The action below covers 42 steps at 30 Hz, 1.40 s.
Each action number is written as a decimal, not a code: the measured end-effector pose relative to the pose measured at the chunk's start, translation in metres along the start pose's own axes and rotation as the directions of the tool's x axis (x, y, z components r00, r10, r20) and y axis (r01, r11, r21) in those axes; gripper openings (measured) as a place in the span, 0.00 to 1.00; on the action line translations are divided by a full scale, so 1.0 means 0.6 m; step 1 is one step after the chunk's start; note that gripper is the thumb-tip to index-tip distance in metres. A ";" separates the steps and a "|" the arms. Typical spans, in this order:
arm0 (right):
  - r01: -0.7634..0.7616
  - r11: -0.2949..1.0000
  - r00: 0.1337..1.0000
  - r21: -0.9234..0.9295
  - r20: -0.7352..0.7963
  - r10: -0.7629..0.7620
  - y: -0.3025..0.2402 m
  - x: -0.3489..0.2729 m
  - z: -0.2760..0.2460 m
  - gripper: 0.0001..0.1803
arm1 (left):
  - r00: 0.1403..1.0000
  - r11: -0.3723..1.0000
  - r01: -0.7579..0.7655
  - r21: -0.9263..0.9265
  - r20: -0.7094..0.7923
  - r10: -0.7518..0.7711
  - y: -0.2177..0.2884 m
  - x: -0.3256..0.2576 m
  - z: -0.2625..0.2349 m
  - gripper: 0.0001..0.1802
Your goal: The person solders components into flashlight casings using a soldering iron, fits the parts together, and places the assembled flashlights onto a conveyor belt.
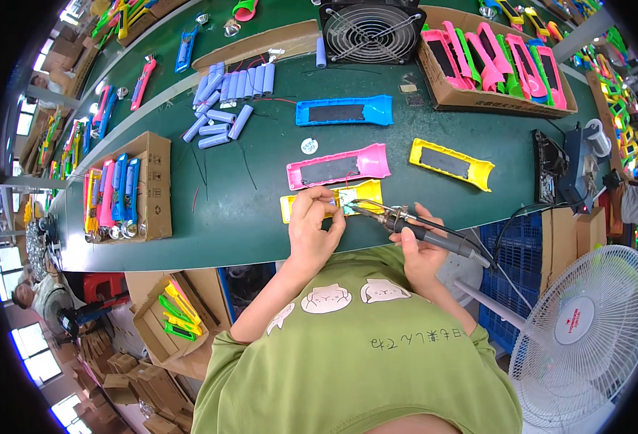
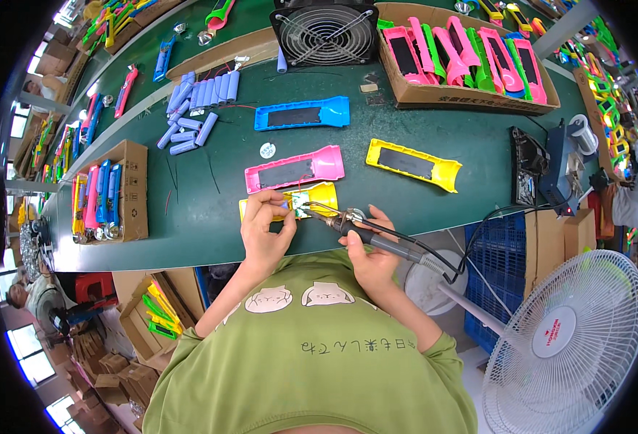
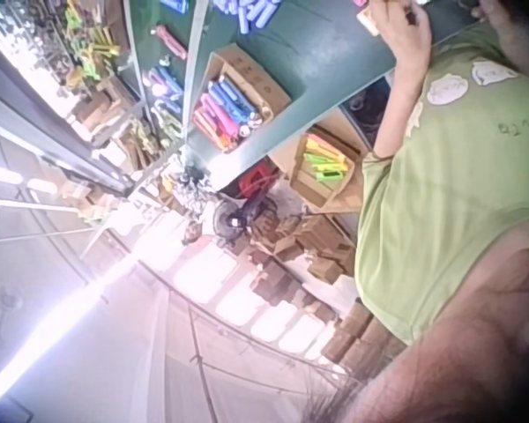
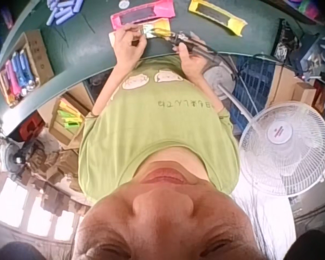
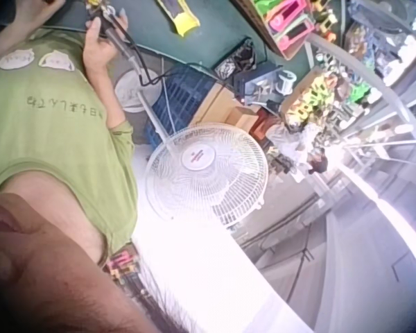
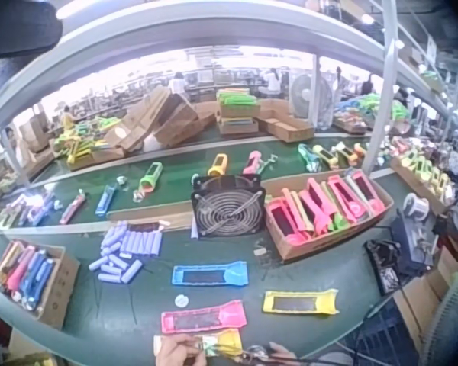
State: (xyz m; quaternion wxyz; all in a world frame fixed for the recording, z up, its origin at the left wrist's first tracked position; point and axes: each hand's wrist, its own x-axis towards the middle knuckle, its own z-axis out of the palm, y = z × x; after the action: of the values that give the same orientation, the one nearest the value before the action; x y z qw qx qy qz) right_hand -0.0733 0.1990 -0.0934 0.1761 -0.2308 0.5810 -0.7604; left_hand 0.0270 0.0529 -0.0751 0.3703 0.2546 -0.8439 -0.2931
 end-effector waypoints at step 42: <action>0.378 0.877 0.902 -0.295 0.331 -0.277 0.037 0.028 -0.034 0.17 | 0.968 0.953 -0.203 0.226 -0.098 0.230 -0.008 -0.024 -0.073 0.14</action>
State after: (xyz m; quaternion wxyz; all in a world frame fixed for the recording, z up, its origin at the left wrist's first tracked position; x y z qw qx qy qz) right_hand -0.0983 0.2005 -0.1171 0.0794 -0.4591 0.6290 -0.6224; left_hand 0.0702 0.0454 -0.0610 0.4222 0.2165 -0.8688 -0.1416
